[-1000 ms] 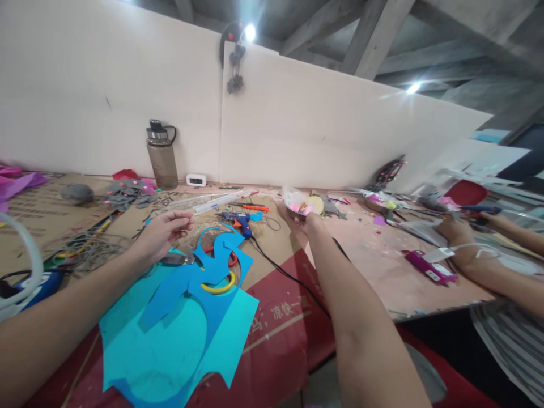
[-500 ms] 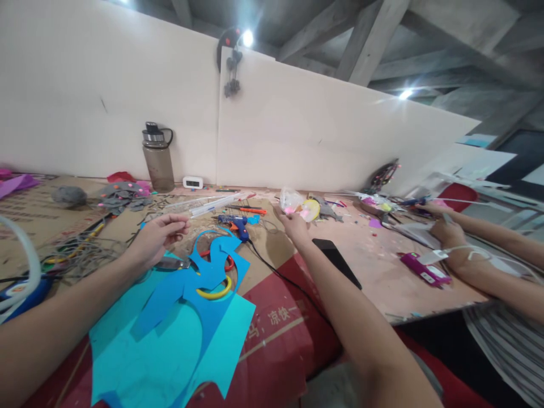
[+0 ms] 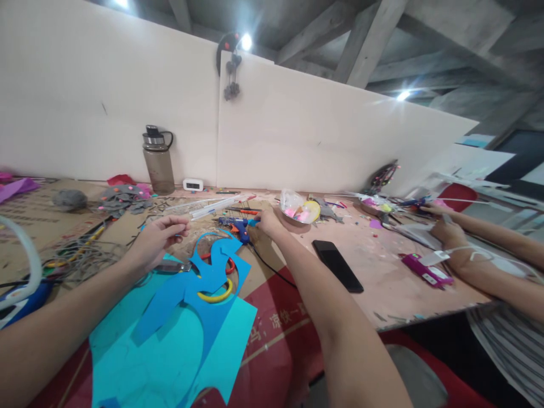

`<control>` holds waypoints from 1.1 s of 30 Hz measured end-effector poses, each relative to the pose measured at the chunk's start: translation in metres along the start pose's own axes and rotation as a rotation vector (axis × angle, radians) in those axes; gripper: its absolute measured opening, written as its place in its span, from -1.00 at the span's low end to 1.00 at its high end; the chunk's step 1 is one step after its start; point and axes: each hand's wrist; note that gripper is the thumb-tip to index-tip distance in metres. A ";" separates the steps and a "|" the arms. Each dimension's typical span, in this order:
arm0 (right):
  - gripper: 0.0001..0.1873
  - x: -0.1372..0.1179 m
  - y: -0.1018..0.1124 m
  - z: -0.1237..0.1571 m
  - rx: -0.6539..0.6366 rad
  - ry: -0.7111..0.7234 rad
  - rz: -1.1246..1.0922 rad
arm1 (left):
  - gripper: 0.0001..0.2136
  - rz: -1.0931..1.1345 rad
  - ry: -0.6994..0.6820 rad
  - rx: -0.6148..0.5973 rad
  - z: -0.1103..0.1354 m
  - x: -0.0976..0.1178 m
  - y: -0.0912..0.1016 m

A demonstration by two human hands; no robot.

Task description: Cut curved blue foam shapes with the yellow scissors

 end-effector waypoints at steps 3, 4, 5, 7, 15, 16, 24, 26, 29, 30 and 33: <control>-0.94 0.002 0.003 0.001 0.002 -0.047 0.048 | -0.70 -0.001 0.010 -0.001 0.000 -0.001 0.000; -0.94 0.002 0.004 0.001 0.009 -0.056 0.058 | -0.70 -0.004 0.011 0.000 -0.001 -0.001 0.000; -0.93 0.002 0.004 0.000 0.017 -0.062 0.065 | -0.70 -0.007 0.011 0.000 -0.001 -0.001 0.001; -0.91 0.002 0.004 -0.002 0.037 -0.072 0.066 | -0.71 -0.011 0.008 0.001 -0.003 -0.003 0.001; -0.77 -0.002 0.005 -0.006 0.262 -0.133 -0.082 | -0.78 -0.052 -0.081 -0.109 0.001 0.003 -0.001; -0.76 -0.005 0.007 -0.005 0.286 -0.142 -0.107 | -0.80 -0.083 -0.109 -0.149 0.006 0.007 -0.004; -0.87 -0.028 0.029 0.011 0.392 -0.159 -0.310 | -0.88 -0.320 -0.111 -0.407 0.043 0.028 -0.026; -0.88 -0.034 0.034 0.022 0.358 -0.126 -0.382 | -0.88 -0.331 -0.136 -0.358 0.038 0.026 -0.023; -0.86 -0.048 0.035 0.039 0.266 -0.068 -0.453 | -0.85 -0.399 -0.180 -0.327 0.026 0.020 -0.015; -0.86 -0.054 0.033 0.045 0.238 -0.047 -0.461 | -0.84 -0.435 -0.191 -0.332 0.022 0.018 -0.013; -0.87 -0.072 0.025 0.058 0.166 0.019 -0.443 | -0.83 -0.523 -0.276 -0.330 0.014 0.011 -0.010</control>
Point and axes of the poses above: each hand's wrist, its own z-axis away from the middle knuckle, its own y-axis out of the back of the hand, x = y × z, and after that the axes turned 9 degrees about x, right-handed
